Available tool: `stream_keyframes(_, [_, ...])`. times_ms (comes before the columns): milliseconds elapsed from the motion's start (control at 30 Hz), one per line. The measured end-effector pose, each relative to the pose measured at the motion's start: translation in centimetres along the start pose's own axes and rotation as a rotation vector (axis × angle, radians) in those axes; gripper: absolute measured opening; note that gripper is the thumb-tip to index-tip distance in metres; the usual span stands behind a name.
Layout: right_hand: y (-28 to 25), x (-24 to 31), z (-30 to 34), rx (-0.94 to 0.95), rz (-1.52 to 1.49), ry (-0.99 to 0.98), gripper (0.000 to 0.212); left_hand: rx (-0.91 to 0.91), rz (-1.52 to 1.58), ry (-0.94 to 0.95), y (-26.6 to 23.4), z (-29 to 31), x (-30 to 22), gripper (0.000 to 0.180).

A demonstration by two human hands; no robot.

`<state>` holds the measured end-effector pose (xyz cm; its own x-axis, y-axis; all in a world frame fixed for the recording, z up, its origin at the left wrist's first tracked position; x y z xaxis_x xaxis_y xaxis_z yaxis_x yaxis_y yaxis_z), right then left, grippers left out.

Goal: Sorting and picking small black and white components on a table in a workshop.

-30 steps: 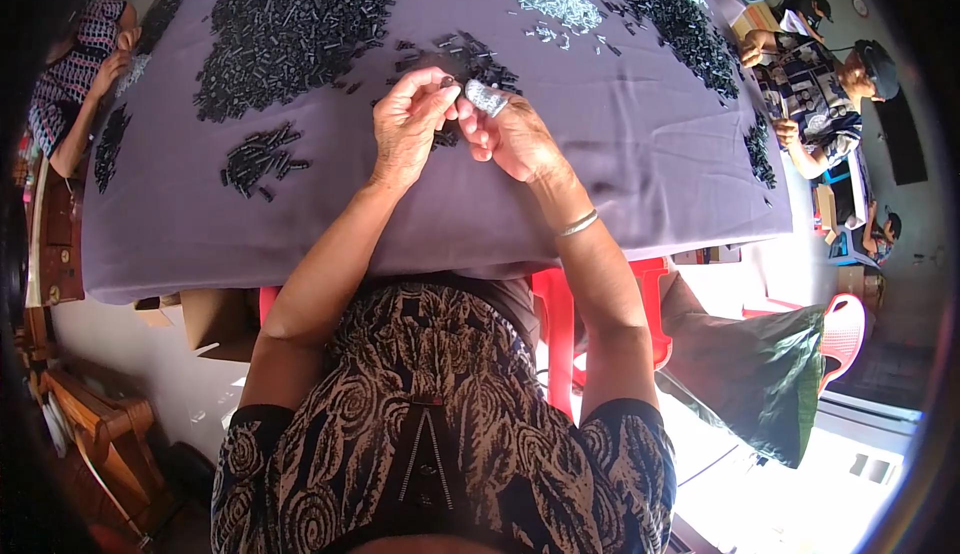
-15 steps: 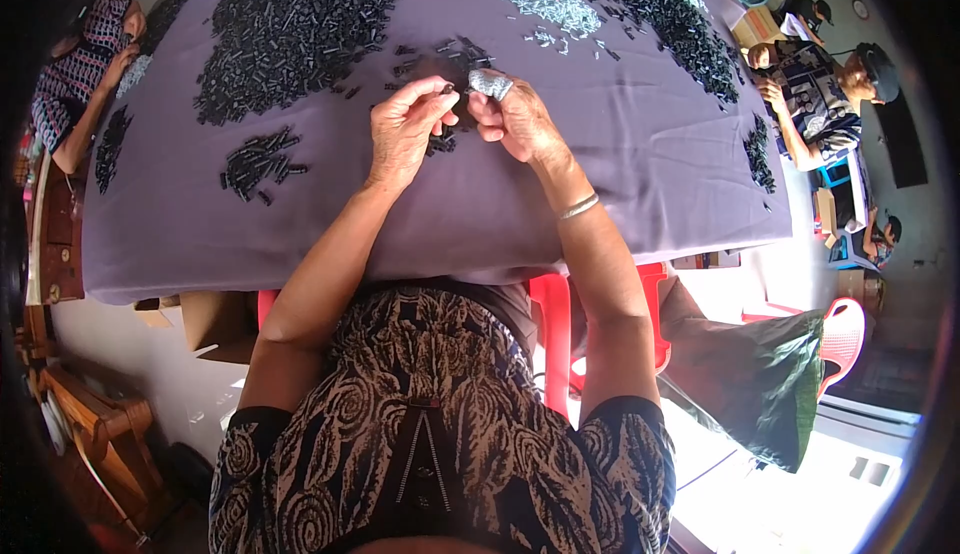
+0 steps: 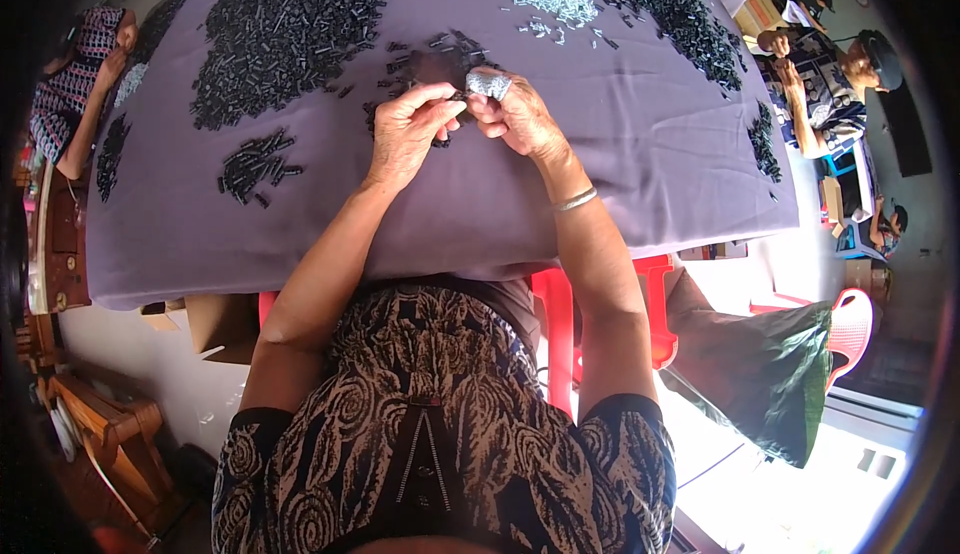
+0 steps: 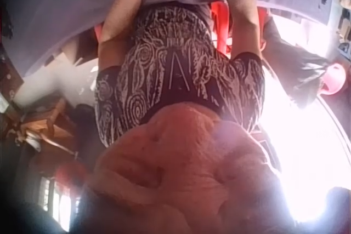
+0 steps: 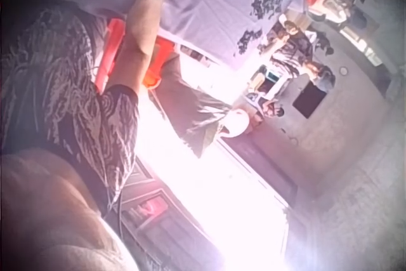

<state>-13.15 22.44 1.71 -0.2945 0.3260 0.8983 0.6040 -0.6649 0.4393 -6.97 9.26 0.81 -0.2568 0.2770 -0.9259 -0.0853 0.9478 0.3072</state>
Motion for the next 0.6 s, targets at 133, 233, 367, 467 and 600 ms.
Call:
stream_keyframes(133, [0.0,-0.1,0.0,0.078,0.071,-0.055,0.031,0.012,-0.040,0.019,0.1,0.1,-0.2,0.015])
stream_keyframes(233, [-0.2,0.0,0.2,0.013,0.196,-0.082,0.037,0.004,-0.062,0.008,0.1,0.1,-0.1,0.015])
stream_keyframes(367, [-0.1,0.2,0.1,-0.019,0.393,-0.061,0.038,-0.010,-0.047,-0.007,0.1,0.2,0.0,0.015])
stream_keyframes(467, [0.4,0.8,0.2,-0.033,0.639,-0.132,0.039,-0.014,-0.008,-0.012,-0.1,0.0,0.3,0.014])
stream_keyframes(600, [1.5,1.9,0.6,-0.054,0.927,-0.234,0.035,-0.016,-0.021,-0.017,-0.2,0.1,0.4,0.012])
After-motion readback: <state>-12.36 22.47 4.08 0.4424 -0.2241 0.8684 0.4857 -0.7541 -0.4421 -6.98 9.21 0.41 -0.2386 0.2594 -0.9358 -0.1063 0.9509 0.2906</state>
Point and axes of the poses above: each hand's wrist, its own z-axis away from the middle knuckle, its own y-axis out of the palm, x = y × z, the point moved 4 cm from there along -z, towards the middle knuckle, and after that the axes turned 3 degrees about -y, right-handed, at the moved point
